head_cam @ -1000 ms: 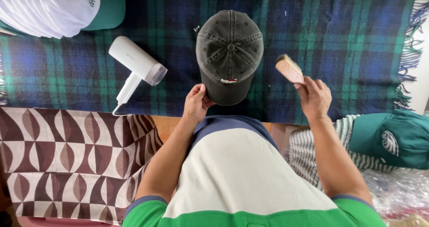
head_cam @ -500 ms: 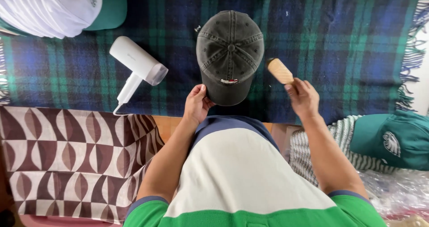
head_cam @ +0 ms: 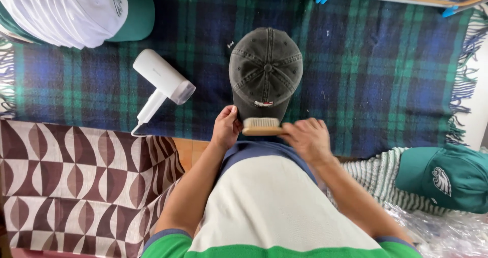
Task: The person cleans a dark-colored baseball cap by brushing it with a wooden brush and then using a handheld steamer to remove wrinkles. The person rotates the cap to clean different sections and uses the steamer on the brim and the crown.
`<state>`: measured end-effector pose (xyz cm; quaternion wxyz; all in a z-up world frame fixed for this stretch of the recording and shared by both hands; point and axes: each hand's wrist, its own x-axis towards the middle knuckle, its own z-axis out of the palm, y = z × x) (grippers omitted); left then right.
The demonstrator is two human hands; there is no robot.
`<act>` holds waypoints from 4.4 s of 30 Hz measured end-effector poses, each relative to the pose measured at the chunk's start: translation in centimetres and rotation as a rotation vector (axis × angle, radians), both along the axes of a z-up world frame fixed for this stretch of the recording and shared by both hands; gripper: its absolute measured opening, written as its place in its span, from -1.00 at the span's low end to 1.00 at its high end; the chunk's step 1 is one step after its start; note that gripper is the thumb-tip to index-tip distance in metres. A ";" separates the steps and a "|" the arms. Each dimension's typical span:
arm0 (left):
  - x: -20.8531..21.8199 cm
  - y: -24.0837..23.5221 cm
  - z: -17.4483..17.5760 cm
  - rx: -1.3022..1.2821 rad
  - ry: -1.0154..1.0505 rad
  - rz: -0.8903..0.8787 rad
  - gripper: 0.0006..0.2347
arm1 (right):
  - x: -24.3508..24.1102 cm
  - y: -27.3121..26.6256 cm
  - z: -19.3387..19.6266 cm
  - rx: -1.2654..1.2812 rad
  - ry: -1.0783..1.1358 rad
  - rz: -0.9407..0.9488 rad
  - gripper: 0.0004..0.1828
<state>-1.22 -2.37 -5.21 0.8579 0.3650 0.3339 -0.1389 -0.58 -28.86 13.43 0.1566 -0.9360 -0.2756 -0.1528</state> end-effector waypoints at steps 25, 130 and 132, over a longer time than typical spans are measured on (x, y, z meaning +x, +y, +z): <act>1.2 0.0 2.2 -0.012 -0.010 -0.036 -0.89 | 5.0 -0.3 2.1 0.318 0.201 -0.583 -0.70; 4.1 5.8 11.7 1.257 0.131 -0.329 -0.78 | 14.1 6.1 -0.6 0.721 0.337 -0.326 -0.56; 7.1 6.1 12.3 1.323 0.060 -0.447 -0.80 | 13.5 6.2 -0.4 0.724 0.346 -0.378 -0.58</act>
